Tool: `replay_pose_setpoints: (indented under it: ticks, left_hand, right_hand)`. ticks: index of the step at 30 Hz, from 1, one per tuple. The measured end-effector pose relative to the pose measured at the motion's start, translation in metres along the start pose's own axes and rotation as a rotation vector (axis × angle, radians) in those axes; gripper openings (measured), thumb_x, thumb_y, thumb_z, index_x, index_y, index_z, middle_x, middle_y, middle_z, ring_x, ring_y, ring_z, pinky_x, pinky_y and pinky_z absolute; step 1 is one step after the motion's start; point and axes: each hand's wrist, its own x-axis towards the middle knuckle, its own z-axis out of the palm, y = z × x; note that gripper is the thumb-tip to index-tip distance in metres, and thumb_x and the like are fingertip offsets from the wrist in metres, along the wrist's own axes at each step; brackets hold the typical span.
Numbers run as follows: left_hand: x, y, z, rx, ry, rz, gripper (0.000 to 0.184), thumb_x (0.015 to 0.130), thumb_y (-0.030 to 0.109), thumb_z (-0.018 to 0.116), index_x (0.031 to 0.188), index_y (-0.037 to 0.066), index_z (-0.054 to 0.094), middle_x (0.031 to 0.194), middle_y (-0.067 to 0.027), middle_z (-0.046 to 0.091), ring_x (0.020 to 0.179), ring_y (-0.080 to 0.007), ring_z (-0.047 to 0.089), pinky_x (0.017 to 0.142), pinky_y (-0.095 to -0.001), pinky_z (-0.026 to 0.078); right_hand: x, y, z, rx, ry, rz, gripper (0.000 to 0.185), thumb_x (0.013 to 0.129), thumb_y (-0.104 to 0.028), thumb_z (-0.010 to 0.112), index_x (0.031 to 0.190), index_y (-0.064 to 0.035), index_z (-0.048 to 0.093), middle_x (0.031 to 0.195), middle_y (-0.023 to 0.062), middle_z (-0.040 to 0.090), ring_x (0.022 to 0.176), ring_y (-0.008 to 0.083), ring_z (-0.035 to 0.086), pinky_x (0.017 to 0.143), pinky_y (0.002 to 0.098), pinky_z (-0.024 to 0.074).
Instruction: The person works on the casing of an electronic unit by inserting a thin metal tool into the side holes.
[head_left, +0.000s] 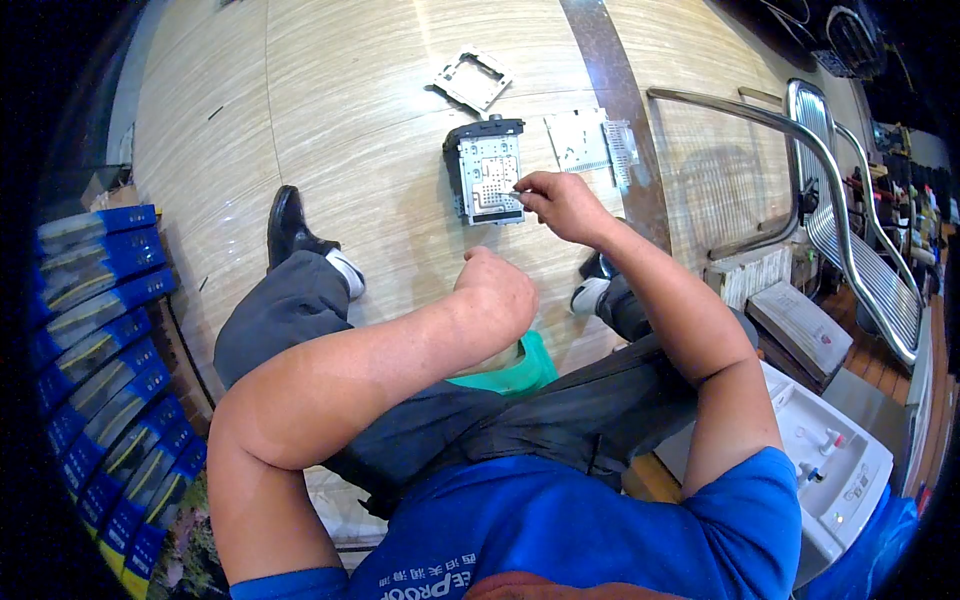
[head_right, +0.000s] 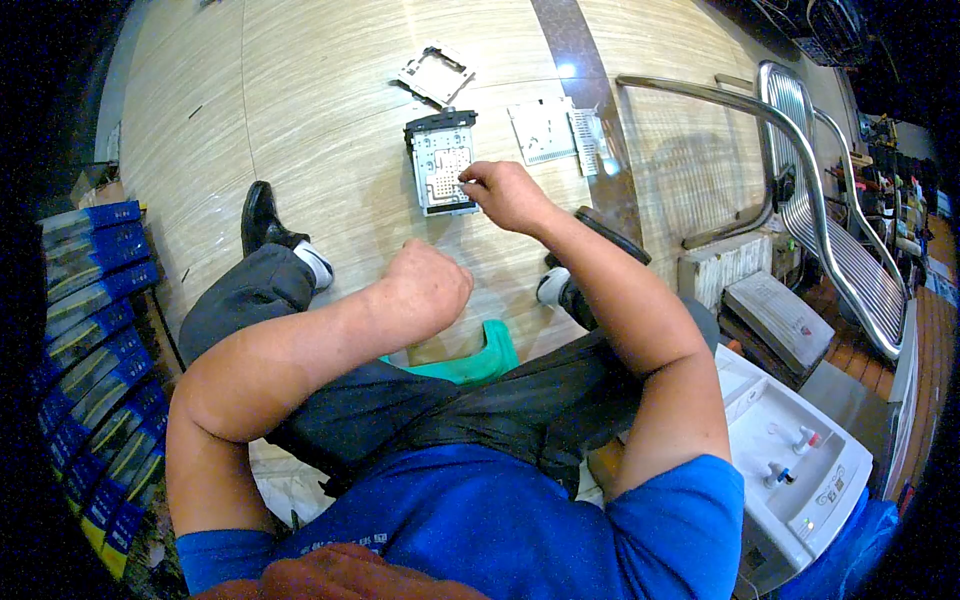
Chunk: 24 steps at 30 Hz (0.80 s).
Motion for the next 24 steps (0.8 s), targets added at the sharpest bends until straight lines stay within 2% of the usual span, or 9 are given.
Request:
replay_pose_setpoints:
  ticks: [4, 10, 14, 24]
  left_hand:
    - [0.000, 0.000, 0.000, 0.017, 0.002, 0.009, 0.017, 0.084, 0.014, 0.057, 0.095, 0.010, 0.069, 0.085, -0.0071, 0.073, 0.077, -0.0220, 0.071, 0.059, -0.0393, 0.050]
    - [0.000, 0.000, 0.001, 0.009, 0.012, 0.006, 0.017, 0.085, 0.014, 0.057, 0.095, 0.010, 0.069, 0.086, -0.0073, 0.073, 0.078, -0.0222, 0.071, 0.059, -0.0395, 0.050]
    - [0.001, 0.000, 0.002, 0.009, 0.013, -0.002, 0.017, 0.085, 0.014, 0.056, 0.095, 0.010, 0.069, 0.087, -0.0074, 0.073, 0.078, -0.0223, 0.071, 0.059, -0.0398, 0.050]
    - [0.000, 0.000, 0.001, 0.013, 0.014, -0.010, 0.016, 0.085, 0.014, 0.056, 0.093, 0.011, 0.070, 0.085, -0.0068, 0.073, 0.078, -0.0227, 0.070, 0.060, -0.0401, 0.049]
  right_hand:
    - [-0.001, -0.008, -0.005, -0.046, 0.012, 0.077, 0.025, 0.088, -0.020, 0.065, 0.103, -0.0007, 0.069, 0.089, 0.0203, 0.070, 0.082, 0.0319, 0.069, 0.075, 0.0389, 0.0533]
    - [0.001, 0.005, 0.001, 0.050, 0.011, -0.025, 0.024, 0.088, -0.016, 0.064, 0.108, -0.0033, 0.069, 0.089, 0.0192, 0.070, 0.078, 0.0306, 0.068, 0.074, 0.0377, 0.0534]
    - [-0.001, 0.001, 0.001, 0.095, -0.051, 0.016, 0.024, 0.089, -0.015, 0.063, 0.110, -0.0038, 0.069, 0.088, 0.0191, 0.070, 0.078, 0.0304, 0.068, 0.073, 0.0374, 0.0534]
    - [0.000, -0.003, -0.003, -0.026, 0.028, 0.057, 0.025, 0.087, -0.020, 0.066, 0.105, -0.0029, 0.069, 0.087, 0.0192, 0.070, 0.078, 0.0310, 0.068, 0.072, 0.0389, 0.0529]
